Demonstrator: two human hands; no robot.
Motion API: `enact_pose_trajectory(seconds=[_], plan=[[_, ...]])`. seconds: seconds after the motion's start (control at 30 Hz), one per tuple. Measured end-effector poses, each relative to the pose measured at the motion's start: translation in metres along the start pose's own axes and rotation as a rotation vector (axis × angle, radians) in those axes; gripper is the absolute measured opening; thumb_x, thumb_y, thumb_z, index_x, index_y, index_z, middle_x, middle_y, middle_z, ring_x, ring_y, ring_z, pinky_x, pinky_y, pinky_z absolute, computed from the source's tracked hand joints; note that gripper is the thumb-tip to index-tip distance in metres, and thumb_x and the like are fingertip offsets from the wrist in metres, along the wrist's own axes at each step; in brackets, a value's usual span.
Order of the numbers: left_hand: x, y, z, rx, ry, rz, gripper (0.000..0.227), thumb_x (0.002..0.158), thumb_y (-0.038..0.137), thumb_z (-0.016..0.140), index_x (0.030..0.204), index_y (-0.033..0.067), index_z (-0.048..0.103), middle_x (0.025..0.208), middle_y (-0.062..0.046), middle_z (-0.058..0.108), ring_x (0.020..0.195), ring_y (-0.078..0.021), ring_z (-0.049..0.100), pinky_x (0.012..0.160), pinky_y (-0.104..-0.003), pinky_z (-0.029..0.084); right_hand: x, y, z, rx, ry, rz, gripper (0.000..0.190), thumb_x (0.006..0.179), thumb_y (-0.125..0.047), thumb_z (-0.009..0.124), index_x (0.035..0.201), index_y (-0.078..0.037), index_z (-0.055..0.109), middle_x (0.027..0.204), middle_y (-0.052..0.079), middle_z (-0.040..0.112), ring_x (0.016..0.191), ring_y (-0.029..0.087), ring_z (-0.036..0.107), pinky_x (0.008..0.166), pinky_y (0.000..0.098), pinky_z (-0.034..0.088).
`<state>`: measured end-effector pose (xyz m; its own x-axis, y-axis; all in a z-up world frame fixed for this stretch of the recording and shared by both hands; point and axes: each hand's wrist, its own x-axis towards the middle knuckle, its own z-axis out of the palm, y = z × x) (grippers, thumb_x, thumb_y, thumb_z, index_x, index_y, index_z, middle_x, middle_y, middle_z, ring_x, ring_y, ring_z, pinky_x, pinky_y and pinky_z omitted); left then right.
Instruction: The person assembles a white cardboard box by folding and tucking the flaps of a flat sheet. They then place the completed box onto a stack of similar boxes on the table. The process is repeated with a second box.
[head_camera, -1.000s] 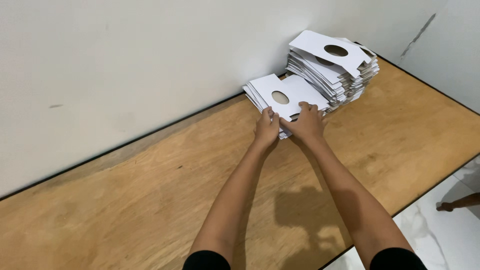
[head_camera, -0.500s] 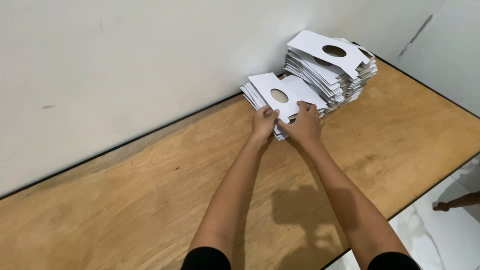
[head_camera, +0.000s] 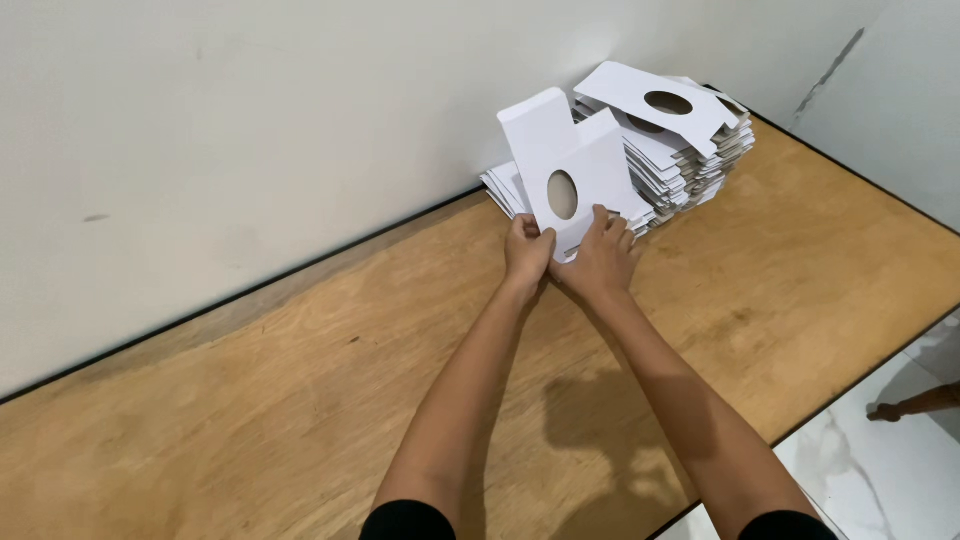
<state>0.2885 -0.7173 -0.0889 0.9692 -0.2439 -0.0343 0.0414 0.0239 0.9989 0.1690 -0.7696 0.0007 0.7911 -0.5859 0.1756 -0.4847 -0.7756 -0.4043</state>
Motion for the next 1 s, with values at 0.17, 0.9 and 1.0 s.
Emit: enact_pose_trajectory(seconds=[0.17, 0.9, 1.0], plan=[[-0.012, 0.023, -0.013, -0.1, -0.158, 0.149, 0.051, 0.08, 0.012, 0.069, 0.128, 0.0112, 0.053, 0.116, -0.013, 0.065, 0.112, -0.022, 0.062, 0.098, -0.037, 0.052, -0.015, -0.008, -0.01, 0.014, 0.244, -0.173, 0.09, 0.075, -0.054, 0.067, 0.142, -0.009, 0.027, 0.12, 0.019, 0.039, 0.115, 0.043, 0.044, 0.092, 0.0569, 0.036], [-0.144, 0.106, -0.176, -0.489, 0.088, -0.284, 0.091, 0.075, 0.054, 0.083, 0.13, -0.0031, 0.038, 0.115, -0.017, 0.052, 0.105, -0.0279, 0.058, 0.083, -0.05, 0.053, -0.086, -0.059, 0.095, -0.061, 0.638, -0.93, 0.078, 0.061, -0.048, 0.064, 0.133, -0.027, 0.044, 0.132, 0.015, 0.036, 0.124, 0.036, 0.032, 0.096, 0.0461, 0.022], [-0.182, 0.156, -0.2, -0.549, 0.132, -0.294, 0.129, 0.07, 0.059, 0.081, 0.15, 0.003, -0.004, 0.151, -0.031, 0.016, 0.14, -0.0489, 0.029, 0.099, -0.075, 0.033, -0.107, -0.077, 0.098, -0.043, 0.788, -1.034, 0.053, 0.068, -0.037, 0.063, 0.118, -0.03, 0.045, 0.133, 0.014, 0.037, 0.122, 0.035, 0.032, 0.091, 0.044, 0.024]])
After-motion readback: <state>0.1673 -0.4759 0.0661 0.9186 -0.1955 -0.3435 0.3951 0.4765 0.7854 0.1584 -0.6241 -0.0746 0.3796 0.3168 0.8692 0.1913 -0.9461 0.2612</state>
